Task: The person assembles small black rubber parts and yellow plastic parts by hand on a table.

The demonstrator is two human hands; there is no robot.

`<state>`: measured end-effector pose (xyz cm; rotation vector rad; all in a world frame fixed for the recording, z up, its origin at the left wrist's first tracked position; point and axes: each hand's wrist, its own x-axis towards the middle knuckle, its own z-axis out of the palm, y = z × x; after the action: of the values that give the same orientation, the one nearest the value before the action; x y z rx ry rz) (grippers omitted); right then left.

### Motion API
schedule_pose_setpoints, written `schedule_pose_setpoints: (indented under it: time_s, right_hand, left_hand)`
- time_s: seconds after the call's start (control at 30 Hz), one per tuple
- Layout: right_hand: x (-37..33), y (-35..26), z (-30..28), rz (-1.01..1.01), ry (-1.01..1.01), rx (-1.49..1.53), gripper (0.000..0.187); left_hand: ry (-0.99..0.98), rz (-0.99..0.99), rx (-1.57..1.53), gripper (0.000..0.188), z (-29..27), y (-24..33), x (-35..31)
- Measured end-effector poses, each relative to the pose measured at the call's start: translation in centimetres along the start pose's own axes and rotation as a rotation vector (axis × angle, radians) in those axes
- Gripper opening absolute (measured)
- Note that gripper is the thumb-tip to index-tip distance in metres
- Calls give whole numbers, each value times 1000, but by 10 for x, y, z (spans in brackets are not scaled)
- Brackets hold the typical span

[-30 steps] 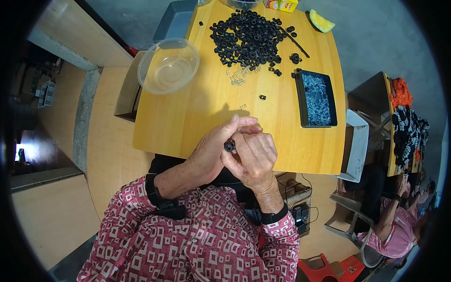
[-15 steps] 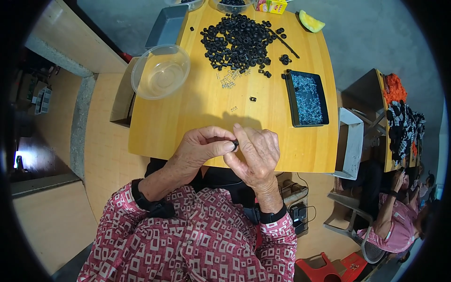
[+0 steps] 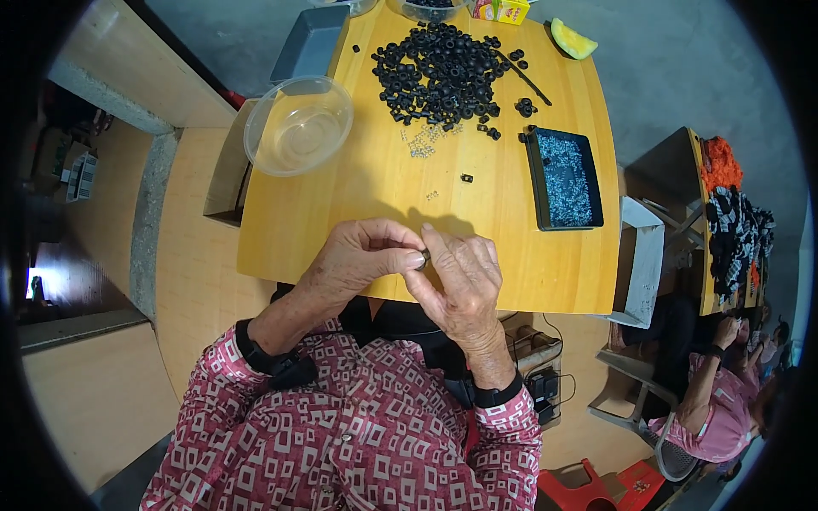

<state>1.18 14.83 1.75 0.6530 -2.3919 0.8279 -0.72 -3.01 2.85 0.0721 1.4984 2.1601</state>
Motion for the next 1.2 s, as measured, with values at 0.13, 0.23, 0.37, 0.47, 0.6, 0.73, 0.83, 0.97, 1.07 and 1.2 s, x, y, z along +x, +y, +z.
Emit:
schedule_pose_setpoints:
  time_s: [0.13,0.23,0.37,0.47,0.6,0.73,0.83,0.97,1.07,1.2]
  right_hand:
    - [-3,0,-1,-15,-21,0,49]
    - [-3,-1,0,-16,-33,-5,52]
    - [-2,0,0,-64,-30,-28,51]
    - [-3,4,2,-71,-15,-12,49]
    - [-5,4,7,-52,30,33,47]
    - [5,-3,4,-47,46,14,42]
    - [7,-7,5,-43,49,14,30]
    - [11,-10,9,-62,61,26,27]
    - [13,-11,9,-74,73,23,27]
    - [15,-8,6,-60,86,-3,26]
  left_hand:
    - [-16,-53,-12,21,-4,1,-3]
    - [0,-161,-28,22,-2,8,-3]
    - [-5,-165,-24,22,-6,0,-1]
    - [-37,-82,-90,26,-5,-8,0]
    - [101,-74,-197,30,1,-14,3]
    - [138,21,-206,31,4,-25,7]
    - [211,61,-226,36,15,-25,7]
    - [206,59,-288,40,29,-21,8]
    - [109,117,-271,48,32,-26,13]
    - [118,22,-452,59,48,-15,19]
